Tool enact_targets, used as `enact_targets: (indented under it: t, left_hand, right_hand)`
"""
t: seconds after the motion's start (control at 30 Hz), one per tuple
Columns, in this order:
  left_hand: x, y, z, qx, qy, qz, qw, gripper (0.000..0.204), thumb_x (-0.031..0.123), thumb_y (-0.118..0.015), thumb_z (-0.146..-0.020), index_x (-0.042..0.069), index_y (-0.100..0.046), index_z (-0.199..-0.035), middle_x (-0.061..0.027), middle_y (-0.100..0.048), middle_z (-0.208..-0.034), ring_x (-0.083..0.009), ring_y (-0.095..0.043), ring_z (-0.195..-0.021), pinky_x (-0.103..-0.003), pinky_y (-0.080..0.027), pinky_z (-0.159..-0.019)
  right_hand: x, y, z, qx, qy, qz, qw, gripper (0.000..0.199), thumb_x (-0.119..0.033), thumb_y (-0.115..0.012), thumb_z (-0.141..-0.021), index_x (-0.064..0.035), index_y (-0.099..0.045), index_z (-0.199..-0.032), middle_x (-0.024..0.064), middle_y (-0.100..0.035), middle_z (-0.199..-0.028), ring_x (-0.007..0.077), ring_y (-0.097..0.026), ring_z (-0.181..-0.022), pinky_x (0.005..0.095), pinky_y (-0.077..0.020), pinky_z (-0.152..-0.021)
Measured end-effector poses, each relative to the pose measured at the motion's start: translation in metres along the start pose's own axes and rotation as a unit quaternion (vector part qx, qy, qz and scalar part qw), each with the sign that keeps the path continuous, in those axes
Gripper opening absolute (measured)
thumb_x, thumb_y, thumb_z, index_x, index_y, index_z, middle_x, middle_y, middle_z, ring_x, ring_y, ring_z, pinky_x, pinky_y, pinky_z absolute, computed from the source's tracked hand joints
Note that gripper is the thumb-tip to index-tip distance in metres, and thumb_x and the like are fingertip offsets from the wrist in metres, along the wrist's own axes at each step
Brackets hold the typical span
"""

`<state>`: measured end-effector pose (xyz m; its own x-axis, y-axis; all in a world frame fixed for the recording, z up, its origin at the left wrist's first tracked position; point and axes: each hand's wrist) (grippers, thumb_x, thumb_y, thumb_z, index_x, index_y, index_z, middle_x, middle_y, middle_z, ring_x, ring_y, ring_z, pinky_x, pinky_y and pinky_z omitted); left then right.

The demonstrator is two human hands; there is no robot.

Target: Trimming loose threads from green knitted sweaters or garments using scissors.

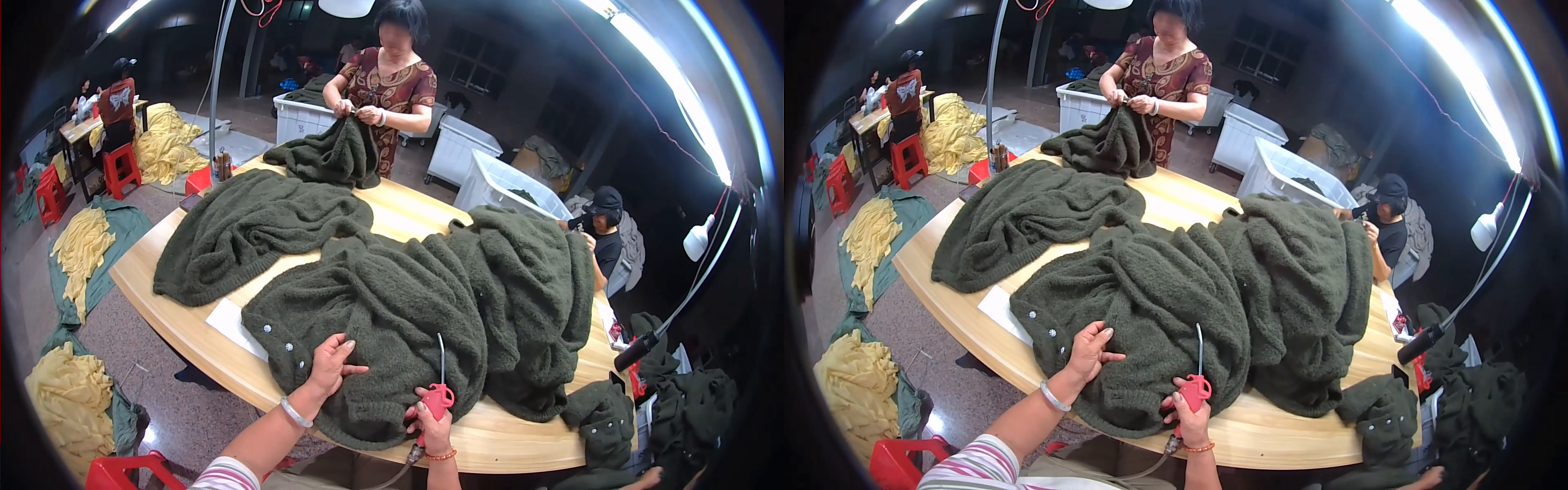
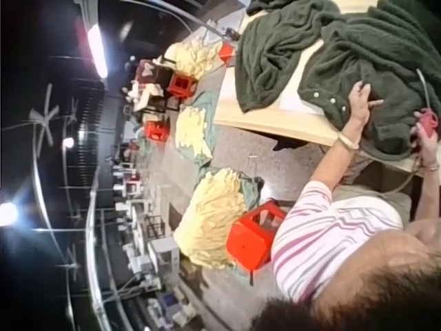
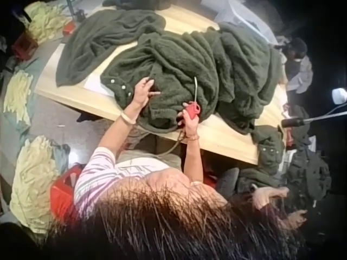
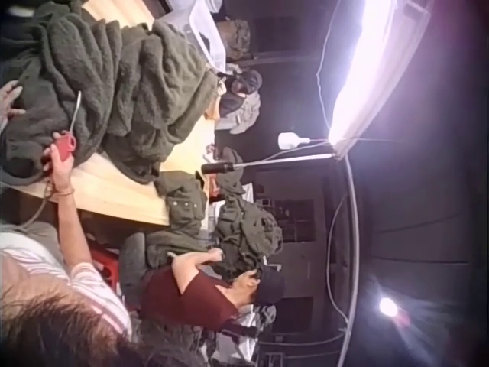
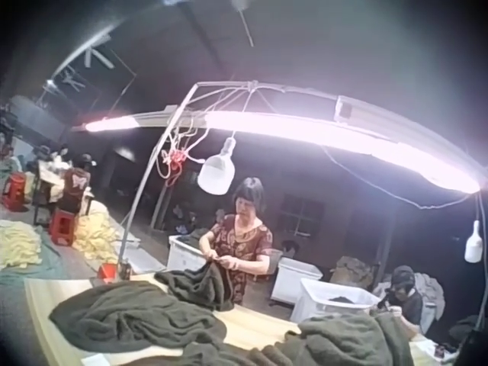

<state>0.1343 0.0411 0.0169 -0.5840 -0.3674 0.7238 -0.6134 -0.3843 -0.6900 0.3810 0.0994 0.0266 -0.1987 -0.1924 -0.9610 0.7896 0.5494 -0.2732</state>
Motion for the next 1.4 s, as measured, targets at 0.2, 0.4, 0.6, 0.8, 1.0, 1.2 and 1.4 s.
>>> enact_targets:
  t: [0.2, 0.4, 0.6, 0.8, 1.0, 1.2, 1.4]
  left_hand:
    - [0.021, 0.000, -0.003, -0.028, 0.090, 0.017, 0.995, 0.026, 0.018, -0.053, -0.098, 0.005, -0.052, -0.120, -0.0065, -0.065, -0.108, -0.0167, -0.067, -0.092, -0.034, -0.062, -0.058]
    - [0.029, 0.017, 0.009, -0.110, 0.202, 0.093, 0.969, 0.016, 0.011, -0.057, -0.096, 0.007, -0.058, -0.112, -0.0050, -0.066, -0.103, -0.0149, -0.069, -0.090, -0.035, -0.064, -0.065]
    - [0.030, 0.012, 0.034, -0.085, 0.248, 0.043, 0.964, 0.023, 0.009, -0.064, -0.092, 0.008, -0.057, -0.114, 0.0000, -0.065, -0.099, -0.0118, -0.067, -0.086, -0.037, -0.064, -0.072]
    - [0.043, -0.009, 0.052, -0.118, 0.305, 0.019, 0.945, 0.031, 0.008, -0.062, -0.093, 0.004, -0.055, -0.122, -0.0040, -0.065, -0.113, -0.0168, -0.066, -0.098, -0.042, -0.062, -0.080]
    - [0.014, 0.011, 0.041, -0.073, 0.273, 0.103, 0.954, 0.014, 0.002, -0.056, -0.095, 0.002, -0.058, -0.109, -0.0038, -0.065, -0.098, -0.0175, -0.067, -0.091, -0.056, -0.052, -0.097]
    - [0.024, -0.001, 0.040, -0.048, 0.264, 0.091, 0.959, 0.018, 0.003, -0.055, -0.096, -0.001, -0.056, -0.114, -0.0080, -0.064, -0.106, -0.0225, -0.065, -0.101, -0.057, -0.050, -0.098]
    - [0.030, -0.001, 0.049, -0.065, 0.242, 0.008, 0.968, 0.028, 0.010, -0.056, -0.096, -0.001, -0.053, -0.122, -0.0089, -0.062, -0.118, -0.0232, -0.064, -0.104, -0.046, -0.058, -0.088]
  right_hand:
    - [-0.011, -0.006, -0.005, 0.005, -0.009, 0.028, 1.000, 0.041, -0.017, -0.060, -0.095, 0.0024, -0.050, -0.130, 0.0061, -0.065, -0.082, 0.0107, -0.061, -0.065, 0.0222, -0.0512, -0.050]
    - [-0.012, -0.003, -0.014, -0.008, -0.019, 0.035, 0.999, 0.042, -0.018, -0.058, -0.097, 0.0031, -0.048, -0.131, 0.0059, -0.063, -0.081, 0.0101, -0.060, -0.062, 0.0215, -0.0511, -0.048]
    - [-0.027, -0.005, -0.003, -0.015, -0.014, 0.069, 0.997, 0.041, -0.021, -0.058, -0.098, 0.0035, -0.049, -0.130, 0.0055, -0.063, -0.080, 0.0086, -0.059, -0.061, 0.0206, -0.0495, -0.047]
    - [-0.078, -0.017, 0.031, -0.078, -0.037, 0.254, 0.963, 0.036, -0.021, -0.059, -0.096, 0.0026, -0.056, -0.124, 0.0026, -0.064, -0.075, 0.0075, -0.059, -0.063, 0.0232, -0.0488, -0.055]
    - [-0.117, -0.017, 0.074, -0.207, -0.130, 0.484, 0.840, 0.038, -0.028, -0.067, -0.089, -0.0065, -0.061, -0.121, 0.0118, -0.068, -0.073, 0.0249, -0.068, -0.069, 0.0368, -0.0528, -0.069]
    - [-0.124, -0.013, 0.075, -0.197, -0.092, 0.579, 0.786, 0.039, -0.037, -0.062, -0.089, -0.0101, -0.060, -0.118, 0.0211, -0.067, -0.077, 0.0433, -0.064, -0.076, 0.0482, -0.0507, -0.073]
    - [-0.117, -0.018, 0.072, -0.182, -0.009, 0.594, 0.783, 0.038, -0.034, -0.064, -0.088, -0.0128, -0.059, -0.120, 0.0201, -0.068, -0.082, 0.0410, -0.066, -0.078, 0.0471, -0.0519, -0.071]
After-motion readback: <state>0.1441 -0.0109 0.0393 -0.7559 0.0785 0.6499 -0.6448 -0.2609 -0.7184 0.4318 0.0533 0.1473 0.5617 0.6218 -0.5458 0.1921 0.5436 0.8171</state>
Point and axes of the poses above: each hand's wrist, its own z-axis away from the middle knuckle, its own y-axis out of the back of the hand, x = y × z
